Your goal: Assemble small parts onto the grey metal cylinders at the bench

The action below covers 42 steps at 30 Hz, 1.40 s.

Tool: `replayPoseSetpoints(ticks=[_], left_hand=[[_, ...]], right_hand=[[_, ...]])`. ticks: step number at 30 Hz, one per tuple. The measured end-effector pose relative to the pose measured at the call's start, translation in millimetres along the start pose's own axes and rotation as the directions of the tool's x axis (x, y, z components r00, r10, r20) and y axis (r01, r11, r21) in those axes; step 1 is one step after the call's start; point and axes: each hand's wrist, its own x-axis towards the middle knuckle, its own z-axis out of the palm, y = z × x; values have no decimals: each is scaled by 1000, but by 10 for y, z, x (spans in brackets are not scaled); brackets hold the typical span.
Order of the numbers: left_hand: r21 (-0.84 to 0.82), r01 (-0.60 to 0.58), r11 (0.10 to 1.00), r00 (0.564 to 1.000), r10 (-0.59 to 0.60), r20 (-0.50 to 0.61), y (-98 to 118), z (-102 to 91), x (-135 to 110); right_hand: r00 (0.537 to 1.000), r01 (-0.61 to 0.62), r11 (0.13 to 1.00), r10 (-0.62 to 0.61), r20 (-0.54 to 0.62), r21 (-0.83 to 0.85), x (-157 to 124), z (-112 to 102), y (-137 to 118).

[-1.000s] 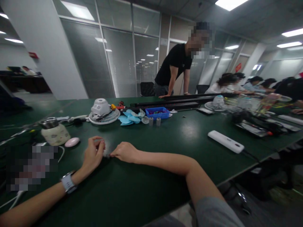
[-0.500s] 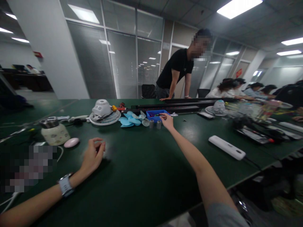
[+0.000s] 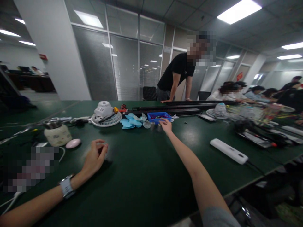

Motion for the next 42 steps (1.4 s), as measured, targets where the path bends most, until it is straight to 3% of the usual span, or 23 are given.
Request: replayPoseSetpoints(ticks=[11,22,33,42], left_hand=[[21,-24,999,1000,24,1,-45,5,6],[-11,-6,1000,1000,7,7,-36,13,4],[11,-6,1000,1000,6,9,-41,10,6],[-7,-14,1000,1000,14,11,-80,19,19]], right_hand=[[995,-79,984,89,-55,159,-31,39,76],[994,-105,980,110,-19,170,-61,55,71],[992,106,994,-105,68,-3,-137,-1,41],[960,272,935,-250,125,-227,-194,-18,25]])
